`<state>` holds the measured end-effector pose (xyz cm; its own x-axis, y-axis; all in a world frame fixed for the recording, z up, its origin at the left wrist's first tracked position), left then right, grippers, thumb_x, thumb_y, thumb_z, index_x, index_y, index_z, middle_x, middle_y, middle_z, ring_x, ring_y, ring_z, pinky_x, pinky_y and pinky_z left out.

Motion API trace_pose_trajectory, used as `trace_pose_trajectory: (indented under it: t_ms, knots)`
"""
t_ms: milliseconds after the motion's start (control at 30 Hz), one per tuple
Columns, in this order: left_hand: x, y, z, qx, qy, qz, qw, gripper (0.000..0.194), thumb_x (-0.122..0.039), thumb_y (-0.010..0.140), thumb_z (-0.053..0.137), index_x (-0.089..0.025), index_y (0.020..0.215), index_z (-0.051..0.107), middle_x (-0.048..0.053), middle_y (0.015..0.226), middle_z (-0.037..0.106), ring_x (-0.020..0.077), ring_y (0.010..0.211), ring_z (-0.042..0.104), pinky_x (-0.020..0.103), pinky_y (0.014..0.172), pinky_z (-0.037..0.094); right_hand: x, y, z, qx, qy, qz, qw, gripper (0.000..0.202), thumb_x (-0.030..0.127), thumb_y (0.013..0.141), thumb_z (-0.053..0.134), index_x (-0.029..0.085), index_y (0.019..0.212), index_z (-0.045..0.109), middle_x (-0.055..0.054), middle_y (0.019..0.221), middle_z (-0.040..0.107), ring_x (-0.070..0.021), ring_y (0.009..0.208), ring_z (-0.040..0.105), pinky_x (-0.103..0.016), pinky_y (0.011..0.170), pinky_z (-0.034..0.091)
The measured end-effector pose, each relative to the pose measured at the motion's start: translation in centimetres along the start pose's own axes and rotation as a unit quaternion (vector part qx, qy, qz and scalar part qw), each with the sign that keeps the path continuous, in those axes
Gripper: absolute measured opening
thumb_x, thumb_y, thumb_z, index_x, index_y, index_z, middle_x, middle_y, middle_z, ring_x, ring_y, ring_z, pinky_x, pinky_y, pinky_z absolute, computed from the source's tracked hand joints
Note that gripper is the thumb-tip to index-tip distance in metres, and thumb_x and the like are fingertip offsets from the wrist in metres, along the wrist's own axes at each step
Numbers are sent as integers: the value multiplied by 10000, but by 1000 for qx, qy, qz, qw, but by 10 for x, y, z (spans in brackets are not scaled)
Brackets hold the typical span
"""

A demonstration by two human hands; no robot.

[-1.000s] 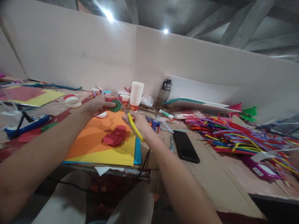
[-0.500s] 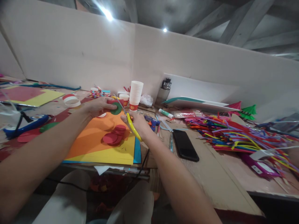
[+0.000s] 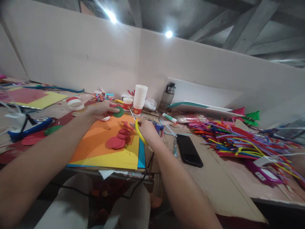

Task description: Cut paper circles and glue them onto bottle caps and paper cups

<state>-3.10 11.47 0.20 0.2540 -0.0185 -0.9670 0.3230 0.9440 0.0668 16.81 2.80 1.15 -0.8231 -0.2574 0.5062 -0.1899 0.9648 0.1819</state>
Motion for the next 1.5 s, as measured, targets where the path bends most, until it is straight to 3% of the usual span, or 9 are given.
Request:
trace_pose_trajectory:
  t_ms: [333,533,733,1033,1167,1267,1367,1433,1500]
  knots:
    - [-2,-4,4,-57,-7,21,998,287,-145,483,878,-108,709,703,30,624,661,82,507,556,173,448,352,-10,-7,-2,1,-220,110,969,472,284,854,546,98,1287,521,-216,1053,718,-332,965,701,-358,739,497]
    - [3,-1,6,-35,-29,19,999,301,-175,508,878,-116,754,715,50,651,685,105,516,584,194,464,389,-1,-10,8,76,-305,89,945,356,208,882,510,87,1203,605,-210,1080,712,-296,986,689,-340,775,496]
    - [0,-1,5,-56,-5,34,998,373,-180,431,894,-97,738,699,31,652,666,65,489,512,177,429,320,31,2,11,37,-347,-12,937,316,163,931,443,109,1143,672,-201,1242,628,-305,1202,529,-379,961,416]
    - [-1,-3,10,-64,-17,40,997,255,-134,503,860,-99,684,683,12,582,615,56,460,464,185,437,275,28,34,43,92,-311,-87,942,263,30,856,485,97,966,714,-172,1058,705,-224,1021,616,-289,856,434]
    - [-4,-4,11,-63,-57,46,995,236,-105,514,850,-100,648,656,8,570,601,58,469,472,183,440,278,17,38,14,3,-240,-62,969,292,97,905,435,131,1115,635,-124,1060,708,-182,937,638,-264,769,447]
    - [-6,-5,12,-63,-83,50,993,246,-100,510,850,-100,673,667,7,584,610,53,469,467,173,427,271,19,23,-26,-84,-8,-50,995,132,218,863,564,139,923,653,-67,856,703,-164,770,625,-263,692,453]
    - [-4,-4,11,-65,-89,45,993,250,-125,522,849,-102,709,685,27,631,640,64,504,507,166,427,274,51,-10,-18,184,192,-118,957,143,297,785,664,157,812,671,-17,747,683,-141,681,616,-255,664,480]
    - [-3,-4,10,-60,-69,46,995,250,-155,522,853,-110,701,685,33,637,645,69,505,508,172,435,288,74,-50,1,436,199,-156,864,195,319,779,681,160,885,720,-30,842,717,-149,761,645,-267,740,498]
    - [-6,-5,12,-47,-22,59,997,261,-193,510,861,-116,691,690,29,616,635,73,497,497,184,455,312,84,-63,8,481,193,-175,837,230,329,756,708,161,913,727,-28,864,715,-133,749,627,-253,730,489]
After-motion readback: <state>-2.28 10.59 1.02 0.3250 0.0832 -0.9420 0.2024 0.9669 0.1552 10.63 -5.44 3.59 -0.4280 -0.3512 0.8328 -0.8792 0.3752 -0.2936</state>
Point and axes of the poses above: each hand's wrist, its own y-axis towards the middle knuckle, its own z-axis out of the palm, x = y × z, the point moved 7 cm from there along y, towards the middle knuckle
